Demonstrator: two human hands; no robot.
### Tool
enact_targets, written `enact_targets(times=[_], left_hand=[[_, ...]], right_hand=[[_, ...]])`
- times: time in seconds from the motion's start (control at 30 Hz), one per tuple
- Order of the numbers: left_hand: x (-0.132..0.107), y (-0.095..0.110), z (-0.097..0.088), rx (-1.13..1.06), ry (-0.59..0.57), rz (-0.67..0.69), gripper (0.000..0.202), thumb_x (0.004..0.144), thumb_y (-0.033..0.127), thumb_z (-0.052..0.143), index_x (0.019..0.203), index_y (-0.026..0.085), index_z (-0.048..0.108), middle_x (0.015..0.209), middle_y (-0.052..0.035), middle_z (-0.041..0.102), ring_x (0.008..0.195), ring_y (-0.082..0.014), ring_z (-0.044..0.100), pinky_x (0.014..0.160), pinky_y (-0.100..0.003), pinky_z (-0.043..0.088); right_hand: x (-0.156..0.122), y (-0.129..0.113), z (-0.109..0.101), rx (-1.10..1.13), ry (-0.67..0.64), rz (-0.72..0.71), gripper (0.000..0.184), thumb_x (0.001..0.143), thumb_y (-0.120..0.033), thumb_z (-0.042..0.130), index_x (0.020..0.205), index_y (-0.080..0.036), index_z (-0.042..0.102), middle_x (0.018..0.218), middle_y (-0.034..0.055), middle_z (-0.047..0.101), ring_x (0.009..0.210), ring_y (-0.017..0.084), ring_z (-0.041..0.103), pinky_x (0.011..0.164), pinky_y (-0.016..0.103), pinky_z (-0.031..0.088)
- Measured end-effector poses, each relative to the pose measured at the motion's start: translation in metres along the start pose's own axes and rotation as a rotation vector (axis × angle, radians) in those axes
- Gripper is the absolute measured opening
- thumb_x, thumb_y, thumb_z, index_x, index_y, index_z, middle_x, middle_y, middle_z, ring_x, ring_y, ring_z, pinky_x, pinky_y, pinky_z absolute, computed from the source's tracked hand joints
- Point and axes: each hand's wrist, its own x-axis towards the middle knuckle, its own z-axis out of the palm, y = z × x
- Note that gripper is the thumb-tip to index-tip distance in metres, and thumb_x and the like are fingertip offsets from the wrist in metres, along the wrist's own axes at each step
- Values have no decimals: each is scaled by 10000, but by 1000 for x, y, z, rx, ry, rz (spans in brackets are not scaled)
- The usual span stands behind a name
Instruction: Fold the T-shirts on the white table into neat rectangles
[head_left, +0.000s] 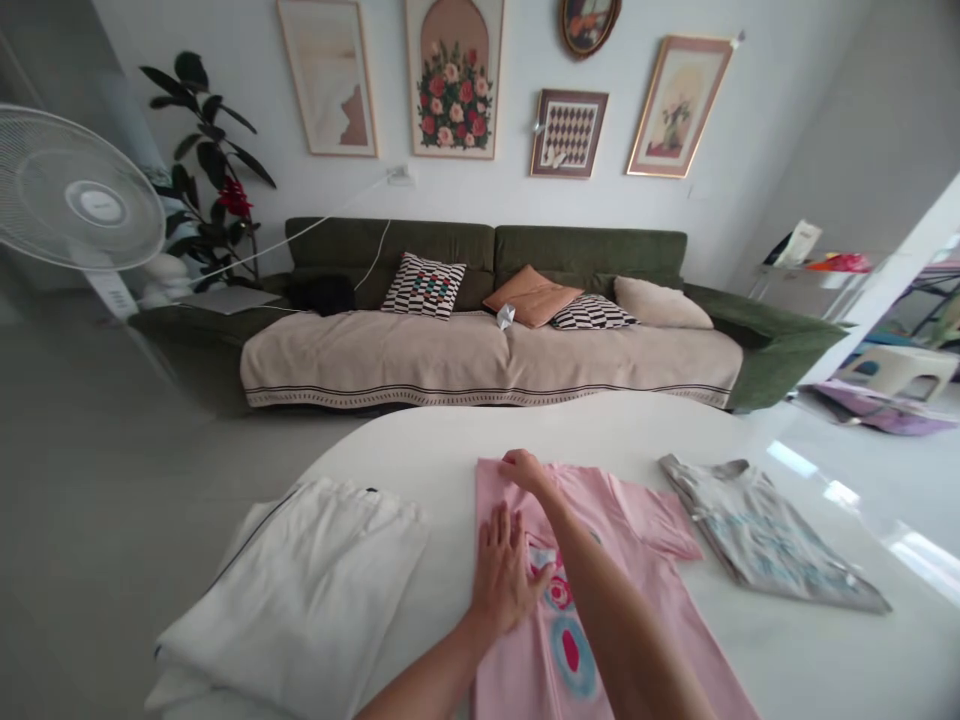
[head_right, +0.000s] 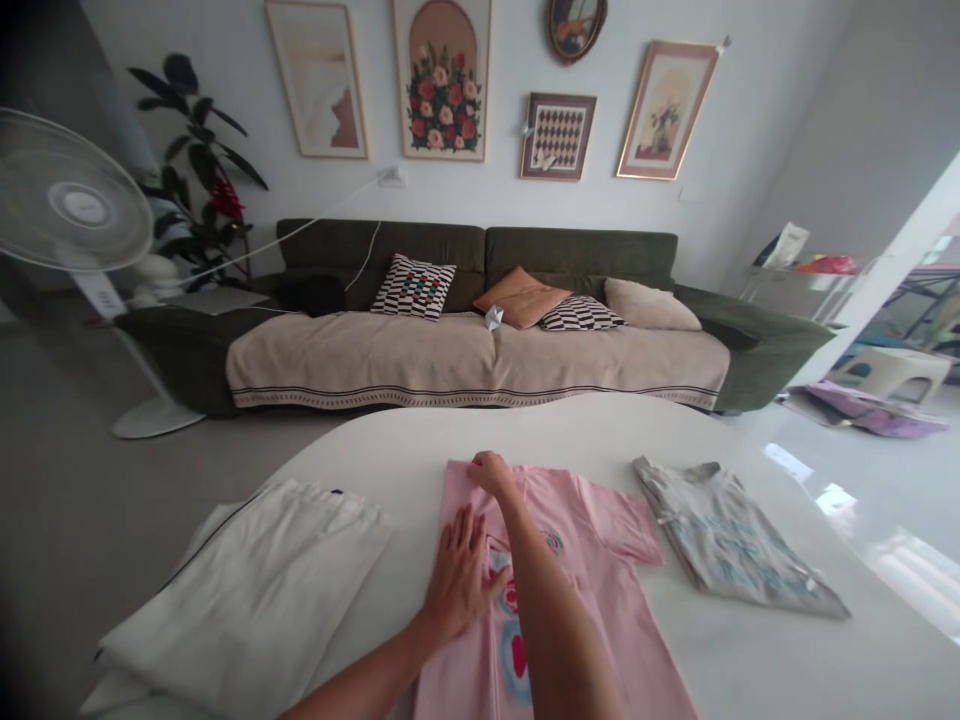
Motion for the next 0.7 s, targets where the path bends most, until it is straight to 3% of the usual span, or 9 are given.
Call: enact_targets(times=[0.2, 0.4, 0.53, 0.7], left_hand=[[0, 1, 2, 14, 24, -8, 748, 810, 550, 326, 1389, 114, 142, 1459, -126, 98, 1332, -280, 58, 1054, -455, 184], [2, 1, 1, 32, 14, -15, 765, 801, 545, 343, 1380, 81, 158, 1444, -158, 148, 1326, -289, 100, 1054, -462, 177], [2, 4, -7, 32, -12, -19, 765, 799, 546, 351, 1375, 75, 177, 1434, -168, 182, 1325, -292, 104, 1052, -461, 179], [3, 9, -16, 33, -17, -30, 754, 798, 561, 345, 1357, 67, 235, 1427, -171, 210, 1327, -297, 83, 1050, -457, 177]], right_hand=[[3, 8, 0, -107, -7, 153, 285, 845, -369, 499, 1030, -158, 547, 1044, 52, 571, 915, 164, 557, 802, 384, 458], [-5, 40, -27, -43, -95, 202, 317, 810, -429, 530, 856, -122, 596, 854, 22, 616, 766, 144, 585, 699, 317, 483], [-19, 59, -38, 24, -143, 210, 263, 839, -358, 515, 970, -135, 563, 918, 22, 597, 754, 121, 581, 655, 294, 498], [-33, 59, -27, -18, -19, 240, 268, 836, -344, 519, 998, -134, 557, 957, 35, 593, 808, 143, 579, 699, 320, 489]])
